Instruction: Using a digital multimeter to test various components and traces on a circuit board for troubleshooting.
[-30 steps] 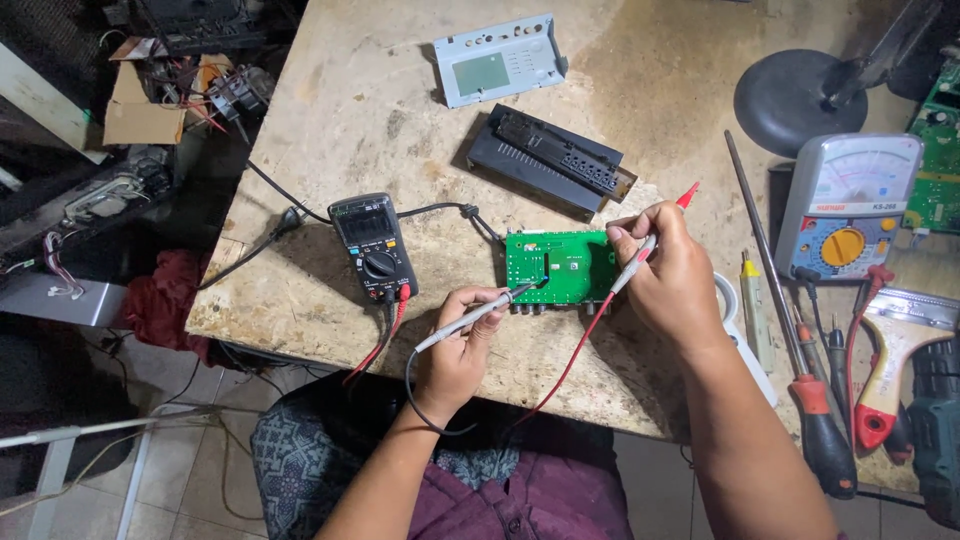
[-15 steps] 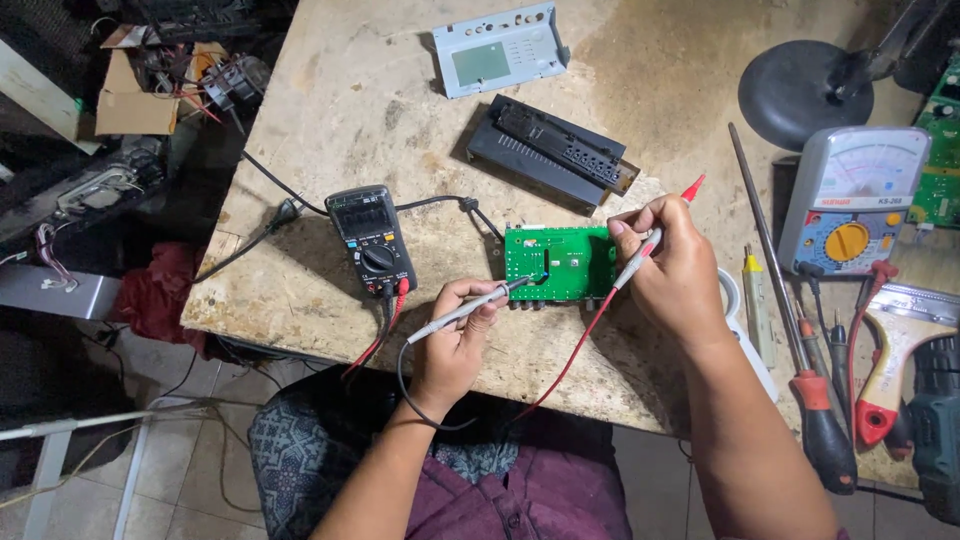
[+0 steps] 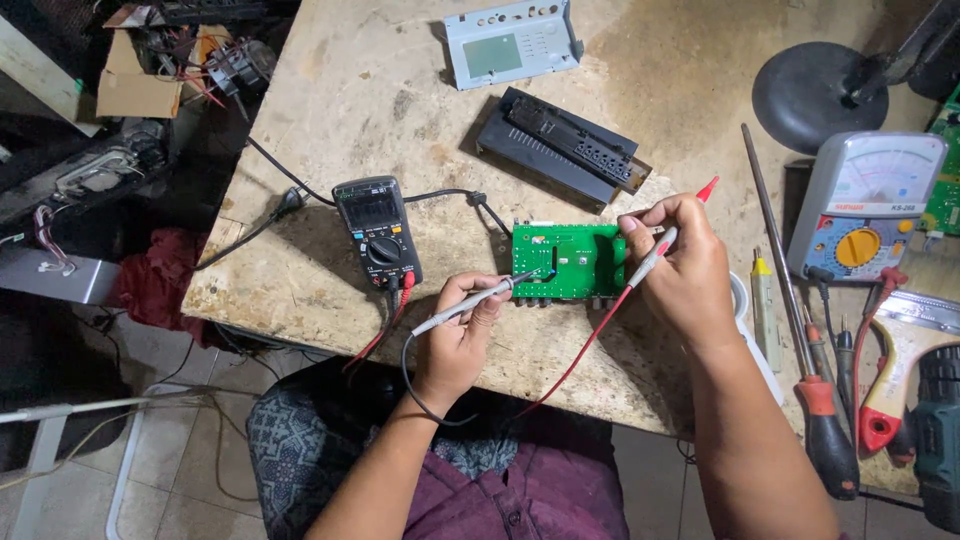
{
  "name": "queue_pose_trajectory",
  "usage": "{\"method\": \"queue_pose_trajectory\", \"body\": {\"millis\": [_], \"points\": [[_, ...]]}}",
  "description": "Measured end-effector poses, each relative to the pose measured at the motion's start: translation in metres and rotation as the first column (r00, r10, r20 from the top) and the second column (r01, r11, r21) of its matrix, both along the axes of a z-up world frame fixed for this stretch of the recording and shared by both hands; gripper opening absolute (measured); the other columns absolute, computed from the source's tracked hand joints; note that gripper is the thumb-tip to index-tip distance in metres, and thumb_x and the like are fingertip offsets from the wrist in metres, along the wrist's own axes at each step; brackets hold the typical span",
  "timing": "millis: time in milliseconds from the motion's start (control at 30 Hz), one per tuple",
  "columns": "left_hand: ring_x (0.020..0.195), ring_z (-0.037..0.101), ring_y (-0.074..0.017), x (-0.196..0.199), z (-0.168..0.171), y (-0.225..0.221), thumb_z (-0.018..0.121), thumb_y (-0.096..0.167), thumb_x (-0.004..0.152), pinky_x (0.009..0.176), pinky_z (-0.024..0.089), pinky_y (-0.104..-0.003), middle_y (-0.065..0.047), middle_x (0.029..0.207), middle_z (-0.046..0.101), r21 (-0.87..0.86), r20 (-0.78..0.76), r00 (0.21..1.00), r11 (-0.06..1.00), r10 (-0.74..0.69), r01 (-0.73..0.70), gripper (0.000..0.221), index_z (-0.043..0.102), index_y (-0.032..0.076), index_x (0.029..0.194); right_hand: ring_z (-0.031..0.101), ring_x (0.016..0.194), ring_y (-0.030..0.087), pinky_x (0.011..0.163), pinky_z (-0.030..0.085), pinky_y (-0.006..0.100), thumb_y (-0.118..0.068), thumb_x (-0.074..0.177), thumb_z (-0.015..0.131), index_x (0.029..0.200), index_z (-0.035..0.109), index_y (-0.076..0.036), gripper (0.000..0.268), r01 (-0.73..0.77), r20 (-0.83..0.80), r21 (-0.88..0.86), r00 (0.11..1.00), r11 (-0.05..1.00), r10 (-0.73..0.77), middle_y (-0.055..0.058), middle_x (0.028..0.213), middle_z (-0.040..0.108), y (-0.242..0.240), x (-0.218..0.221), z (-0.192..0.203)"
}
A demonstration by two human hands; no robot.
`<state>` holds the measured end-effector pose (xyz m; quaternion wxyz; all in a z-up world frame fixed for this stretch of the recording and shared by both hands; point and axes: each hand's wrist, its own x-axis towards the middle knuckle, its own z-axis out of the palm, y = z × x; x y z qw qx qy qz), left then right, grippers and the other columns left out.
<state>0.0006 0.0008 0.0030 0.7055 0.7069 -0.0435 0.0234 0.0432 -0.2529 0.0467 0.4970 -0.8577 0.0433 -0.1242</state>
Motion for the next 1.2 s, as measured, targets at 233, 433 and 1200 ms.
{"method": "queue_pose_trajectory", "body": {"millis": [233, 433, 1200], "points": [[0.108, 0.072, -0.0299, 0.0, -0.003, -0.001, 0.062, 0.024, 0.103, 0.084, 0.061, -0.037, -0.02, 0.117, 0.074, -0.038, -0.018, 1.0, 0.999, -0.013, 0.013, 0.026, 0.061, 0.002, 0.115, 0.071, 0.079, 0.015, 0.068, 0.06, 0.025, -0.018, 0.106, 0.068, 0.108, 0.051, -0.001, 0.024, -0.024, -0.025, 0.379, 0.999, 0.925, 0.036, 0.018, 0.103, 0.073, -0.002, 0.005, -0.009], [0.107, 0.073, -0.0333, 0.0, 0.003, 0.0, 0.062, 0.024, 0.102, 0.084, 0.061, -0.039, -0.021, 0.117, 0.074, -0.014, -0.006, 1.0, 1.0, -0.028, 0.027, 0.026, 0.061, 0.001, 0.115, 0.07, 0.075, 0.011, 0.069, 0.062, 0.022, -0.009, 0.1, 0.068, 0.111, 0.048, -0.004, 0.023, -0.023, -0.04, 0.569, 0.998, 0.822, 0.056, 0.017, 0.103, 0.073, -0.001, 0.008, -0.01], [0.108, 0.072, -0.034, 0.003, -0.008, 0.003, 0.06, 0.023, 0.103, 0.085, 0.061, -0.04, -0.022, 0.118, 0.074, 0.012, -0.017, 0.999, 0.999, -0.041, 0.041, 0.025, 0.06, 0.001, 0.114, 0.069, 0.073, 0.013, 0.071, 0.064, 0.029, -0.023, 0.107, 0.065, 0.11, 0.056, -0.004, 0.021, 0.092, -0.097, 0.563, 0.994, 0.821, -0.045, 0.011, 0.09, 0.068, -0.006, 0.013, -0.022]]}}
